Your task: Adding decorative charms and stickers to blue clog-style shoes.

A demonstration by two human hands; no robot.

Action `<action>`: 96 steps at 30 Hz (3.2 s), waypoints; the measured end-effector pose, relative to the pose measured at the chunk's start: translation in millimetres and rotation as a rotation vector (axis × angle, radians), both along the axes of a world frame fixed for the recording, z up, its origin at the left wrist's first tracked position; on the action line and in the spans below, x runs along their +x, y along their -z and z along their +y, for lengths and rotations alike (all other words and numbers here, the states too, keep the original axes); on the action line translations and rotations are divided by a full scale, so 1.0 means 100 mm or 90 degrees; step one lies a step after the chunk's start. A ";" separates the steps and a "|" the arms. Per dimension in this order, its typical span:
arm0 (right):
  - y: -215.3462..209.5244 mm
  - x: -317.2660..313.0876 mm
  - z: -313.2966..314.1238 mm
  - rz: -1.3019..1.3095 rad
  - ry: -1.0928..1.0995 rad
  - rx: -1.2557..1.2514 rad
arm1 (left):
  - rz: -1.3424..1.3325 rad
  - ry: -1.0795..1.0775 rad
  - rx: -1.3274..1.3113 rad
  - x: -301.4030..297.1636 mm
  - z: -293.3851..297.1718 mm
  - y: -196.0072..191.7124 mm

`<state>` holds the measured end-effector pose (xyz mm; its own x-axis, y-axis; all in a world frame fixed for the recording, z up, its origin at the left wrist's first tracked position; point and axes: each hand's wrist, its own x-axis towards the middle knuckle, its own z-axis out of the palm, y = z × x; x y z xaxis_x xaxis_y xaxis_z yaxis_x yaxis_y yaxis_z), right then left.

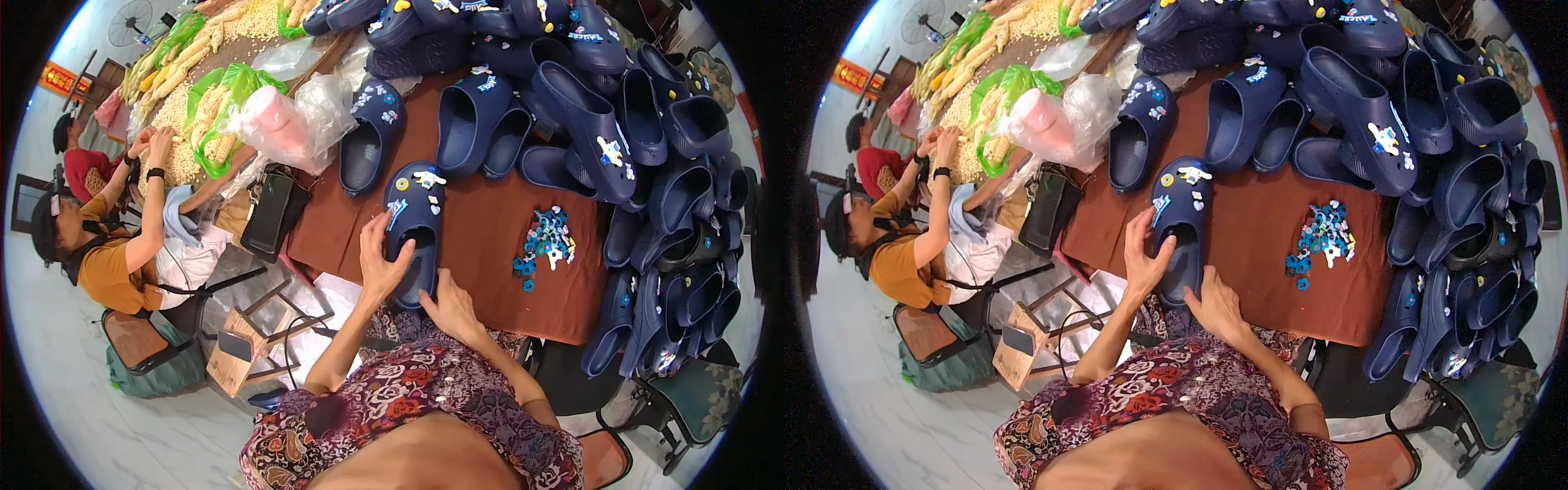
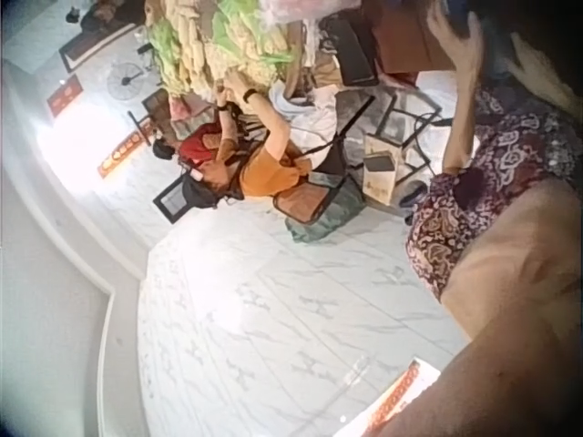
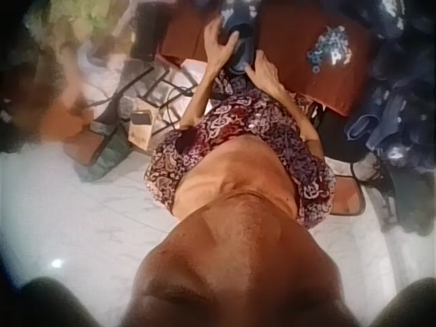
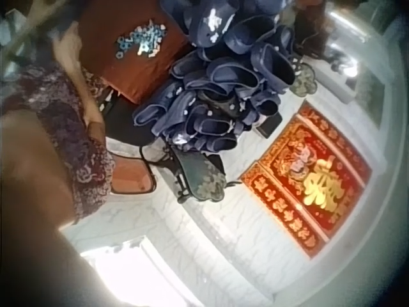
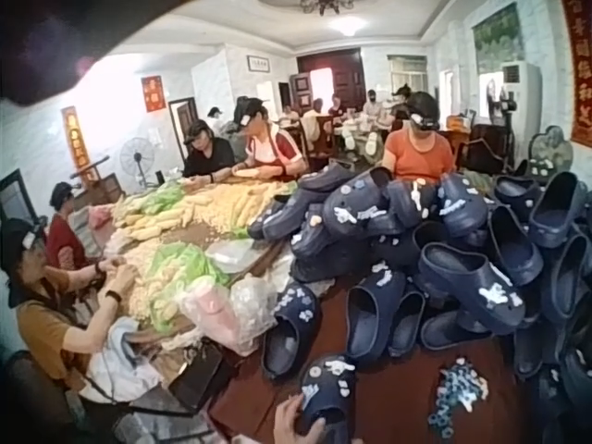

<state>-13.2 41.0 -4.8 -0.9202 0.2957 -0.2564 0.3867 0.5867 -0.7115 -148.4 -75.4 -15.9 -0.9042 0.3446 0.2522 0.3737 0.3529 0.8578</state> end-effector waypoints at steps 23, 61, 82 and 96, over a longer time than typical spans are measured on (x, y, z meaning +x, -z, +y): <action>0.13 -0.43 0.21 0.107 0.057 -0.151 | -0.463 0.051 0.300 0.41 0.16 -0.02; -0.20 -0.21 0.77 0.323 0.201 -0.153 | -0.847 0.125 0.589 0.61 0.18 -0.02; -0.44 -0.13 0.75 0.313 -0.009 -0.022 | -0.553 0.274 0.223 0.75 0.33 -0.08; -0.37 -0.11 0.77 0.284 -0.042 -0.028 | -0.513 0.283 0.250 0.79 0.34 -0.02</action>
<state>-23.8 117.9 32.5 -0.9601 0.2306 0.1580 -0.0001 0.5650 -0.8251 -69.3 -41.4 -13.7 -0.6643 0.7172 -0.2105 -0.3411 -0.0403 0.9392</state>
